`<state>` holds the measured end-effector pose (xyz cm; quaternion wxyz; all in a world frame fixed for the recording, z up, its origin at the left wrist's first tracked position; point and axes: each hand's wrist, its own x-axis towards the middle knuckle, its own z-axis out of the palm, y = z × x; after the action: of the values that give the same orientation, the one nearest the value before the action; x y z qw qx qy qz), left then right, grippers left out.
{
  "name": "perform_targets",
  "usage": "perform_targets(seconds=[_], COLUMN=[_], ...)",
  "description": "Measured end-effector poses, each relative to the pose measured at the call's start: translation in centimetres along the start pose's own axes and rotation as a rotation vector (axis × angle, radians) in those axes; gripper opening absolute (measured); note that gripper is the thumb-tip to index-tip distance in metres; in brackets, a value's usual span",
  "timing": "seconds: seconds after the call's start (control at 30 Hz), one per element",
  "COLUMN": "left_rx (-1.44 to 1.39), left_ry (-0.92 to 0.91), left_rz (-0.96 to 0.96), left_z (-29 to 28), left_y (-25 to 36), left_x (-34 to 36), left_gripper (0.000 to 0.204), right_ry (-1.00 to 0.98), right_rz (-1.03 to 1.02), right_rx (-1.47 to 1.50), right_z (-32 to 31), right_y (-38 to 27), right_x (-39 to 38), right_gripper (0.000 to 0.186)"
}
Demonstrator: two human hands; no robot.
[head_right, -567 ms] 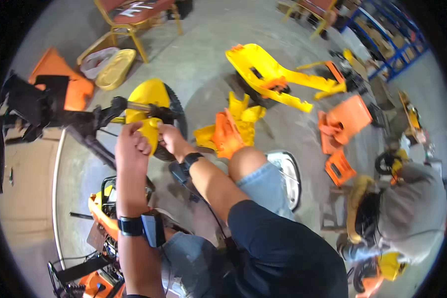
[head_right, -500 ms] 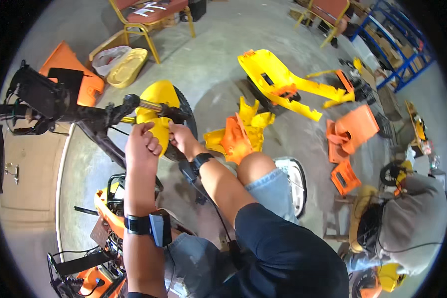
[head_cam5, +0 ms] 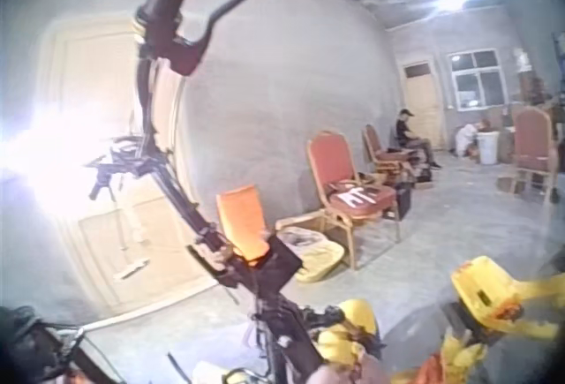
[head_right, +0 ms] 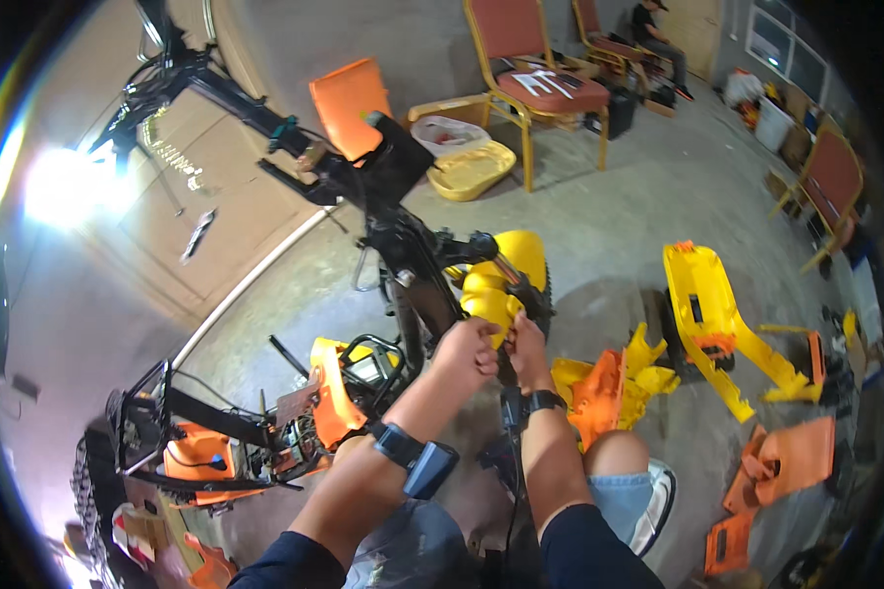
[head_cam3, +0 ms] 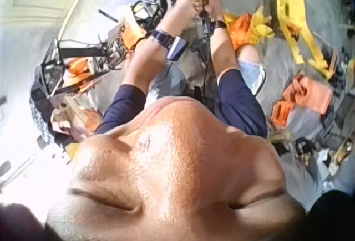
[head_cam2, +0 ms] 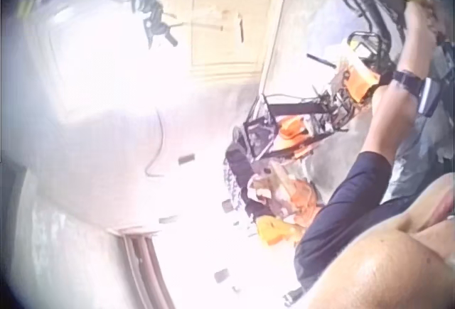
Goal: Using a drill and manual assembly to repair or reassemble parts of a motorcycle or scooter frame.
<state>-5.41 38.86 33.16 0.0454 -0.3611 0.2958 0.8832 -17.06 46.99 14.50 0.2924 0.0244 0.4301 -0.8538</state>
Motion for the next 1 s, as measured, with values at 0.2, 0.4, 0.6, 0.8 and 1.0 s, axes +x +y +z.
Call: perform_targets(seconds=[0.2,0.4,0.6,0.8,1.0], left_rx=[0.073,0.381,0.982,0.997,0.676], left_ry=[0.009,0.148,0.408,0.691,0.594], left_rz=[0.205,0.398,0.814,0.855,0.861], left_z=[0.8,0.6,-2.0,-1.6,-3.5], left_y=[-0.7,-1.0,-0.5,1.6,2.6], left_x=[-0.7,-3.1,-2.4,-4.7,-3.7], left_gripper=[0.017,0.028,0.041,0.046,0.044], right_ry=[-0.11,-0.051,0.012,0.06,0.079], right_rz=[0.079,0.063,0.01,0.021,0.052], right_rx=[0.081,-0.018,0.05,0.052,0.059], right_z=[-1.8,-1.4,-0.6,-0.8,-0.4], right_y=[-0.1,0.2,-0.1,-0.5,-0.1], right_x=[0.4,-0.3,0.1,1.4,1.0], right_gripper=[0.026,0.025,0.023,0.027,0.028])
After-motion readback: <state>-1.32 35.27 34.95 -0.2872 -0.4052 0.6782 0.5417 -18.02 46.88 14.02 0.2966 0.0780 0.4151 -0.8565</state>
